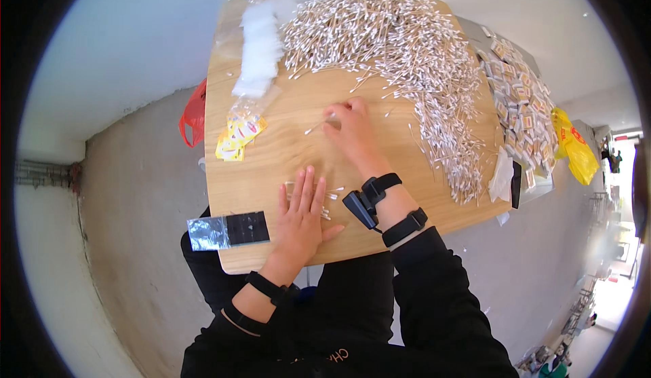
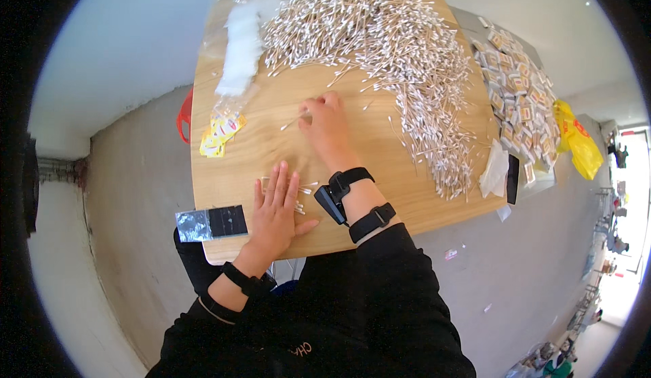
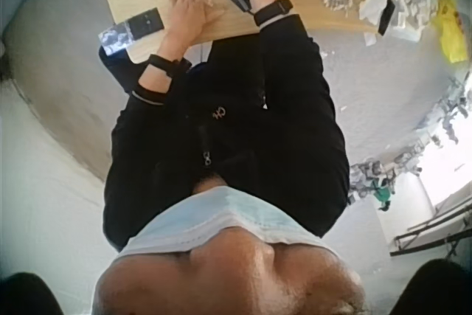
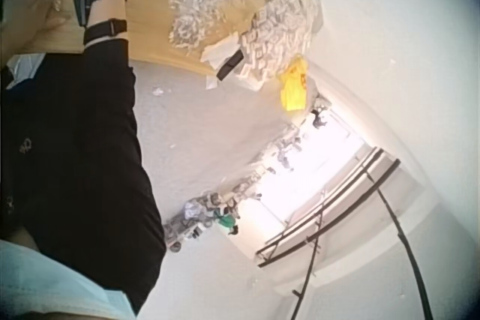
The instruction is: Arranging and packaging cotton swabs into small plastic bags.
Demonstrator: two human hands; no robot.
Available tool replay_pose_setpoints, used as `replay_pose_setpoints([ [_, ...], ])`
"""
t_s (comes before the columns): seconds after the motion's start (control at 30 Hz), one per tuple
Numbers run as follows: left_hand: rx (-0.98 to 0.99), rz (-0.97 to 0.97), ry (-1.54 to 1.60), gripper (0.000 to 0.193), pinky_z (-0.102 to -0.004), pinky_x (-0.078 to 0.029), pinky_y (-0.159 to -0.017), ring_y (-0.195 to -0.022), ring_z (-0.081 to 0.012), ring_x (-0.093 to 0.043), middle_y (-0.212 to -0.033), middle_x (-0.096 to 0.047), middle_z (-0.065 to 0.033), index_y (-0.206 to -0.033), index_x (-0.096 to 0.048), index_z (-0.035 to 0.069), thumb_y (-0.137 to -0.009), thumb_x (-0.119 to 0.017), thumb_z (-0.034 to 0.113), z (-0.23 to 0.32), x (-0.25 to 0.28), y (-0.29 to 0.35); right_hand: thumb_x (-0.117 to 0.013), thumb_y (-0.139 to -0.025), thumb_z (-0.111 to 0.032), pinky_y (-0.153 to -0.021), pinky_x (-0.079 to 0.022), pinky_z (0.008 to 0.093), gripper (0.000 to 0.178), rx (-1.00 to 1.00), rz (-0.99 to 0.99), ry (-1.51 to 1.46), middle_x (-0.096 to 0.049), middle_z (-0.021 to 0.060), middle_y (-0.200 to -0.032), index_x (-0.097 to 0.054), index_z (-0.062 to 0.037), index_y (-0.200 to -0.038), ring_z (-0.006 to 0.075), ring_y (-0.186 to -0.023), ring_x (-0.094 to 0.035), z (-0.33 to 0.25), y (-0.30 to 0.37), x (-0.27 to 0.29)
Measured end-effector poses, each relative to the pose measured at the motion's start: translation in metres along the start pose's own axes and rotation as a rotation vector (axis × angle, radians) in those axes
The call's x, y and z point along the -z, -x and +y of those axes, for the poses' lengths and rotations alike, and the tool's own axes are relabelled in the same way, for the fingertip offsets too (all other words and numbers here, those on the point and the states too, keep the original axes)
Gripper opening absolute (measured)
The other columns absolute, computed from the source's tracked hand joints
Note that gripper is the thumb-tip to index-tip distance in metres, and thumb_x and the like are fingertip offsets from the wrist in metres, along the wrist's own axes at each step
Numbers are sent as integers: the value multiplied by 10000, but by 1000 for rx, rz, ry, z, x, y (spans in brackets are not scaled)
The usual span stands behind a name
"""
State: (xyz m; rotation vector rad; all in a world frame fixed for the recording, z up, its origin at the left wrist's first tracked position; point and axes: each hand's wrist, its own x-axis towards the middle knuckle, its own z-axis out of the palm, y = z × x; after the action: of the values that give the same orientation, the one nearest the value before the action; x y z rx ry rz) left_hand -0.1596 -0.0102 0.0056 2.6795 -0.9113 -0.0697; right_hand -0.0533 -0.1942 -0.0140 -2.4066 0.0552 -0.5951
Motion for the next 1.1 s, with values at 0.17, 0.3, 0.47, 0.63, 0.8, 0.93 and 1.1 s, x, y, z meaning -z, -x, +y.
replay_pose_setpoints([
  [0.17,-5,38,50,967,-536,-141,-1132,-1426,-323,-199,-1524,-219,-205,-1432,-277,-33,-751,-651,543,-13,-4,-23,-700,-774,-150,-789,-472,364,153,-36,-622,-52,-543,135,-959,-691,-92,-916,275,-890,-557,-7,12,18],
  [0.3,33,72,29,834,-534,-141,-1134,-1417,-322,-219,-1515,-250,-190,-1419,-309,-24,-815,-614,463,-10,-6,-31,-683,-791,-252,-759,-473,383,251,-176,-716,-350,-568,143,-927,-673,-92,-984,306,-874,-568,15,9,22],
  [0.47,41,69,42,767,-525,-139,-1137,-1408,-314,-240,-1508,-279,-171,-1420,-319,-5,-839,-589,417,-5,-4,-26,-680,-799,-238,-784,-479,416,379,-256,167,53,-563,178,-932,-594,-105,-1144,326,-913,-582,55,-47,9],
  [0.63,49,77,80,759,-517,-145,-1138,-1403,-308,-249,-1503,-284,-177,-1419,-328,4,-833,-599,404,-7,-4,-21,-657,-810,-175,-730,-490,424,344,-221,-48,191,-585,157,-950,-588,-86,-1136,325,-871,-606,49,-64,0],
  [0.8,69,60,94,745,-512,-141,-1140,-1403,-308,-246,-1500,-287,-179,-1412,-343,3,-836,-599,398,-8,-3,-22,-651,-803,-95,-682,-499,396,289,-265,-79,-96,-619,115,-898,-600,-78,-1087,291,-782,-622,28,-22,-2],
  [0.93,78,67,97,733,-507,-134,-1144,-1411,-309,-231,-1505,-278,-179,-1409,-353,2,-841,-595,397,-11,-3,-22,-638,-809,-49,-660,-491,351,216,-366,-68,-101,-616,107,-843,-616,-38,-1024,250,-745,-615,11,34,21],
  [1.1,66,102,100,727,-502,-124,-1149,-1422,-308,-208,-1515,-262,-176,-1411,-362,10,-844,-590,405,-9,-7,-24,-624,-825,-40,-660,-472,329,180,-423,-2,-277,-588,99,-848,-615,-17,-1003,221,-754,-584,28,68,52],
])
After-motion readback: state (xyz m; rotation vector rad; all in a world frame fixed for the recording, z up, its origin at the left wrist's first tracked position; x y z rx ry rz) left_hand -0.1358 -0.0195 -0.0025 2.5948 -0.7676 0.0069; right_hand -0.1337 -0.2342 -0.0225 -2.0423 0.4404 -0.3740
